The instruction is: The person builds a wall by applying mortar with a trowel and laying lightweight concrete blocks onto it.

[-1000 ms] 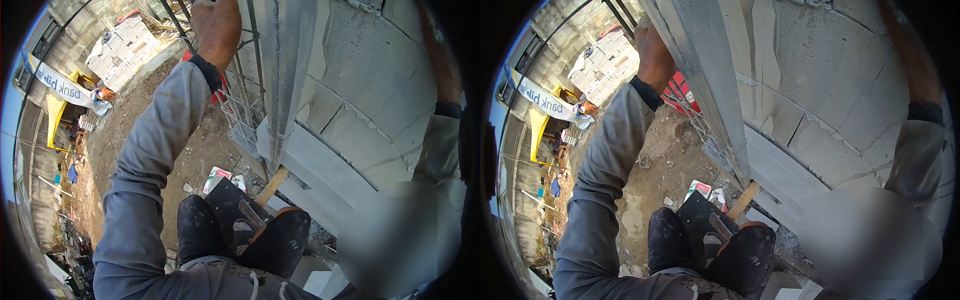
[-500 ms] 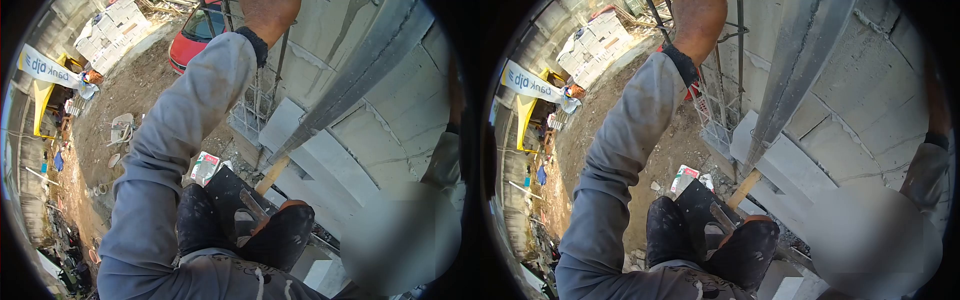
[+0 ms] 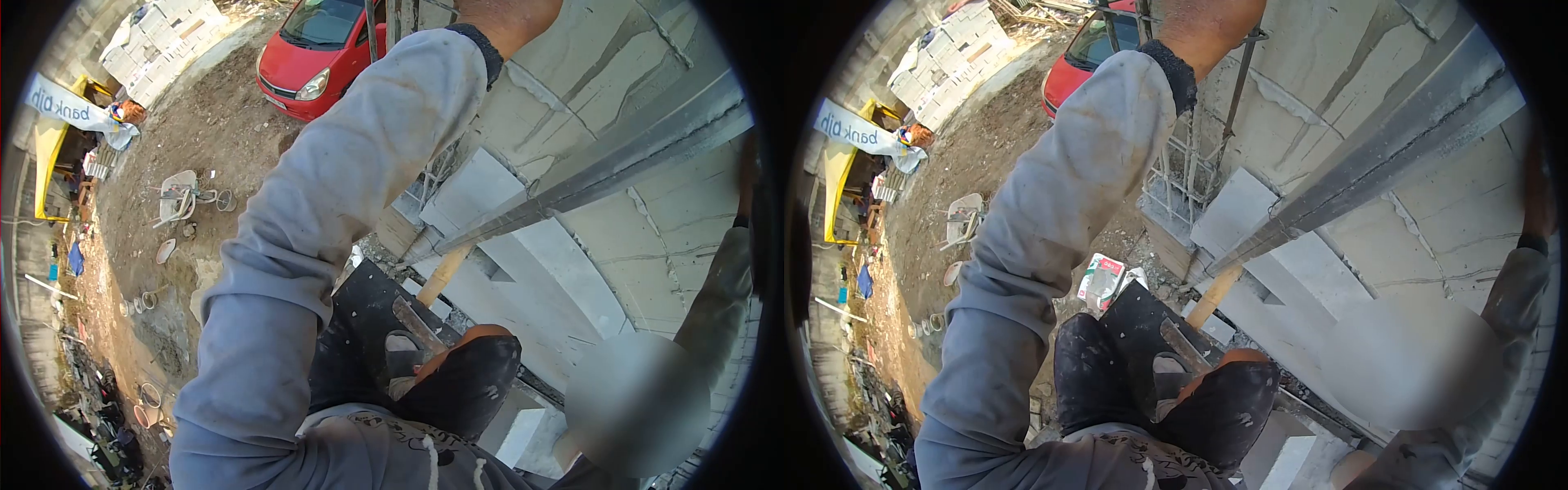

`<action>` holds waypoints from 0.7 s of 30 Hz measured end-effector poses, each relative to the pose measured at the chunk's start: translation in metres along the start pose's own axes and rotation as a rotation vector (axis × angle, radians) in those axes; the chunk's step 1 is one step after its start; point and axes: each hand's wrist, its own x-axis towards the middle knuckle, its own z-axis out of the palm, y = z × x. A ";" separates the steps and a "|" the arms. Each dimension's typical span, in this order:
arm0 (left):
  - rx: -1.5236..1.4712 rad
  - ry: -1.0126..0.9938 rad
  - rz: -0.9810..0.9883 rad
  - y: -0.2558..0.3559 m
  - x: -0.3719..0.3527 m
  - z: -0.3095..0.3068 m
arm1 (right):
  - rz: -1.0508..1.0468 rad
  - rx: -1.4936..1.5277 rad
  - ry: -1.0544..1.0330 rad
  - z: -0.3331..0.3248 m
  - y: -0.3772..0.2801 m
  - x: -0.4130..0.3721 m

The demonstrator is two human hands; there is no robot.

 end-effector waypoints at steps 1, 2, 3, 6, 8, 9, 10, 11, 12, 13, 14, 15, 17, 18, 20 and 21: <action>0.004 0.004 -0.006 -0.001 -0.002 0.001 | -0.006 0.004 -0.003 0.011 0.008 0.002; -0.111 0.052 0.039 0.003 -0.004 0.001 | -0.049 -0.056 0.071 0.025 0.020 0.004; -0.227 0.099 0.087 0.005 -0.005 -0.001 | -0.090 -0.119 0.148 0.026 0.018 0.005; -0.233 0.049 0.072 0.001 -0.004 -0.004 | 0.051 -0.015 -0.061 -0.003 -0.001 0.001; -0.232 0.048 0.057 0.001 -0.005 -0.004 | 0.062 -0.026 -0.037 -0.001 -0.002 0.002; -0.223 0.042 0.044 0.001 -0.004 -0.004 | 0.079 -0.032 -0.017 0.002 -0.002 0.002; -0.232 0.045 0.048 0.000 -0.004 -0.005 | 0.078 -0.038 -0.008 0.065 0.083 0.015; -0.341 0.046 0.135 -0.002 -0.004 -0.006 | 0.042 -0.115 0.008 0.071 0.086 0.016; -0.448 0.047 0.223 -0.004 -0.005 -0.005 | 0.007 -0.192 0.023 0.077 0.088 0.017; -0.455 0.048 0.228 -0.016 -0.003 0.001 | -0.026 -0.268 0.038 0.076 0.083 0.015; -0.059 -0.030 0.253 -0.029 0.000 0.007 | -0.057 -0.345 0.051 0.076 0.077 0.012; 0.339 -0.105 0.273 -0.041 0.000 0.012 | -0.085 -0.422 0.065 0.108 0.121 0.019; 0.376 -0.187 0.324 -0.056 -0.009 0.007 | -0.091 -0.522 0.136 0.076 0.077 0.010; 0.416 -0.261 0.374 -0.054 -0.004 0.003 | -0.099 -0.618 0.212 0.059 0.054 0.009; -0.549 -0.134 -0.060 -0.001 -0.004 -0.013 | -0.103 0.095 0.418 0.023 0.006 -0.001; -0.519 -0.085 -0.039 0.009 -0.003 -0.015 | -0.053 0.072 0.346 0.025 0.011 0.001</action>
